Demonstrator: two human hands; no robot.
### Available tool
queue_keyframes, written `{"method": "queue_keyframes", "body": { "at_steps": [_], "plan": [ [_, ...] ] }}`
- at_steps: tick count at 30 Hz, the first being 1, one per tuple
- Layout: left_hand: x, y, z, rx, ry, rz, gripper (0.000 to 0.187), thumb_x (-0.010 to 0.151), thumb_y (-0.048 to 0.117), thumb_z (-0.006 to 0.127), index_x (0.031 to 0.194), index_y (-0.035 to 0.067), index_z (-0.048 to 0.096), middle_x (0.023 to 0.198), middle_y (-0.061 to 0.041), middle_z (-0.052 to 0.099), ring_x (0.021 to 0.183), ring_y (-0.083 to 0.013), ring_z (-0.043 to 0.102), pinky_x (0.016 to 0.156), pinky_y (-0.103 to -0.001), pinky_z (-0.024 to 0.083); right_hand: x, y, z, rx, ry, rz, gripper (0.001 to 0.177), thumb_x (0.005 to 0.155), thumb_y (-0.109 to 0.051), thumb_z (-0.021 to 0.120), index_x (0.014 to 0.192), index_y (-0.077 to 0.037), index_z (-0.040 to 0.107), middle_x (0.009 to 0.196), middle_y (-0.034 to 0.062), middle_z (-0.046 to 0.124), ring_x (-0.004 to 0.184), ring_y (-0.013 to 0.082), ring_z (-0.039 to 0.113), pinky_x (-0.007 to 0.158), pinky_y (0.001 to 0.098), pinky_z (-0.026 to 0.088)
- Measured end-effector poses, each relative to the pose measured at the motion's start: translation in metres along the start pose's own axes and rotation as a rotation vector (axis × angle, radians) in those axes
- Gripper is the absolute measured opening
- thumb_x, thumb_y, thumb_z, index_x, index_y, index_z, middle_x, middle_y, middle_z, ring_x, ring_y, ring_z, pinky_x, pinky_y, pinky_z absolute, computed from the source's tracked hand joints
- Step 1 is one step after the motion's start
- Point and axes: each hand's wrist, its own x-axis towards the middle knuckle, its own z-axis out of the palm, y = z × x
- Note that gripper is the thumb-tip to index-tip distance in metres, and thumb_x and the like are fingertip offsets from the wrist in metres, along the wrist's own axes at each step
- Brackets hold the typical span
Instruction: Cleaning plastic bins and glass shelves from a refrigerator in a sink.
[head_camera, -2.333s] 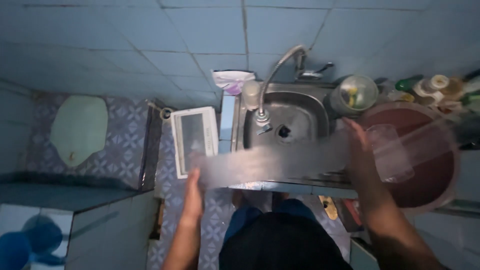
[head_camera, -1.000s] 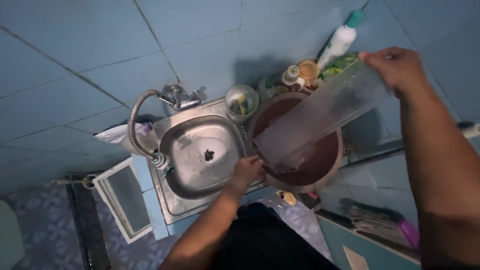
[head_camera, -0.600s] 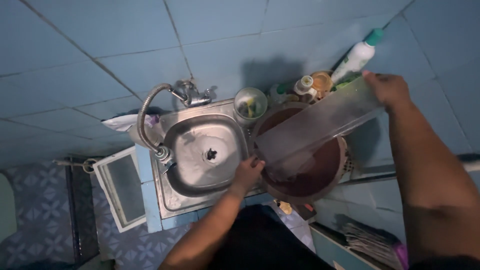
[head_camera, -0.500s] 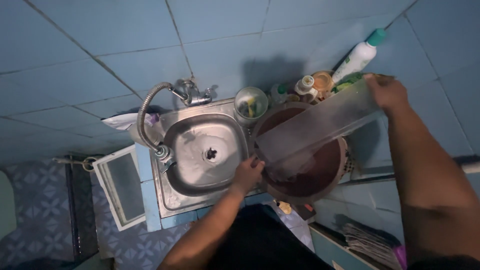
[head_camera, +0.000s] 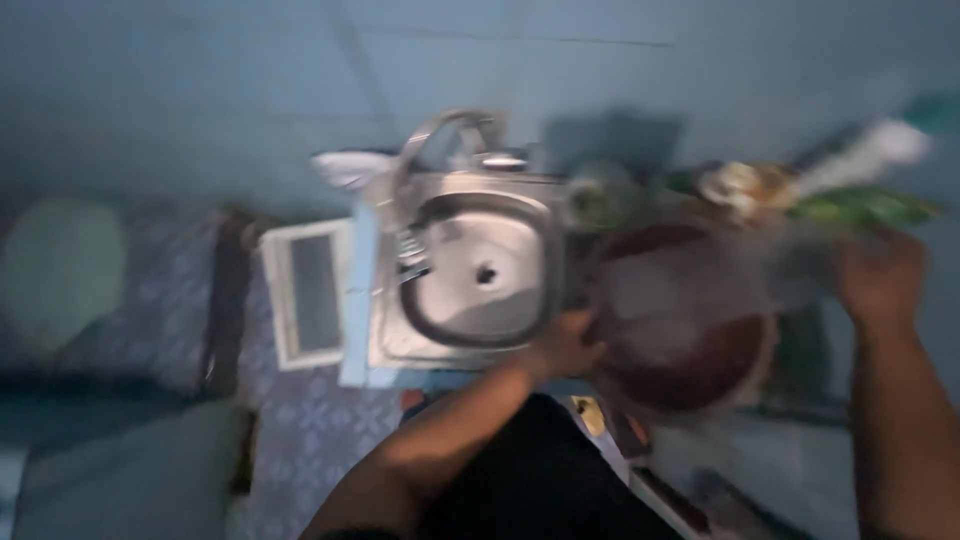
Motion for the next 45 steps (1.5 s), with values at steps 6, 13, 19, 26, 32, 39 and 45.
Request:
{"method": "queue_keyframes", "body": {
  "at_steps": [6,13,19,26,32,39,45],
  "plan": [
    [-0.031,-0.075,0.01,-0.049,0.036,-0.09,0.037,0.091,0.023,0.066,0.125,0.008,0.066,0.112,-0.018,0.073,0.106,-0.0354,0.07,0.092,-0.045,0.056,-0.072,-0.135,-0.029,0.274,0.099,-0.356,0.015,0.114,-0.017,0.064,0.113,-0.003,0.057,0.115,0.0189,0.057,0.112,0.0387,0.056,0.1,0.0465,0.046],
    [-0.197,-0.166,-0.103,-0.224,0.368,-0.368,0.02,0.096,0.015,0.06,0.112,0.011,0.07,0.1,-0.005,0.075,0.092,-0.0185,0.072,0.083,-0.03,0.056,-0.185,-0.285,0.064,-0.1,-0.27,-0.859,0.054,0.092,-0.038,0.048,0.131,-0.004,0.062,0.122,0.0198,0.066,0.1,0.0357,0.068,0.086,0.0486,0.056],
    [-0.408,-0.279,-0.189,0.067,1.105,-0.604,0.038,0.092,0.033,0.05,0.109,0.007,0.072,0.109,-0.018,0.075,0.103,-0.0349,0.073,0.089,-0.044,0.057,-0.258,-0.483,0.075,0.691,-1.28,-0.083,0.042,0.1,-0.037,0.053,0.129,-0.008,0.063,0.113,0.0216,0.069,0.1,0.0454,0.065,0.088,0.0515,0.054],
    [-0.566,-0.373,-0.226,0.256,0.712,-1.479,0.041,0.092,0.026,0.058,0.12,-0.004,0.065,0.133,-0.028,0.057,0.12,-0.0425,0.058,0.102,-0.046,0.047,-0.267,-0.644,0.186,0.252,-0.792,-0.793,0.048,0.097,-0.032,0.061,0.138,-0.006,0.055,0.139,0.0221,0.055,0.131,0.0391,0.052,0.113,0.0529,0.04],
    [-0.565,-0.48,-0.263,0.698,0.327,-1.026,0.028,0.093,0.028,0.058,0.101,0.007,0.074,0.12,-0.02,0.07,0.111,-0.0356,0.066,0.098,-0.047,0.052,-0.266,-0.785,0.232,-0.084,-0.507,-0.249,0.093,0.087,-0.051,0.067,0.157,-0.003,0.03,0.16,0.034,0.021,0.144,0.0544,0.024,0.11,0.0701,0.027],
    [-0.496,-0.626,-0.324,0.21,0.527,-1.309,0.046,0.094,0.032,0.057,0.129,0.003,0.063,0.127,-0.026,0.063,0.12,-0.0452,0.058,0.104,-0.053,0.046,-0.274,-0.785,0.264,-0.166,-0.495,-0.057,0.105,0.081,-0.046,0.068,0.163,0.0,0.021,0.17,0.0328,0.005,0.155,0.0555,0.008,0.117,0.0705,0.013],
    [-0.466,-0.742,-0.317,0.13,0.477,-1.447,0.07,0.089,0.03,0.063,0.146,-0.003,0.042,0.14,-0.032,0.051,0.127,-0.0479,0.052,0.107,-0.052,0.042,-0.281,-0.741,0.283,-0.082,-0.362,-0.37,0.099,0.093,-0.043,0.061,0.165,0.008,0.016,0.168,0.036,0.016,0.157,0.0541,0.017,0.131,0.0683,0.012]
  ]
}}
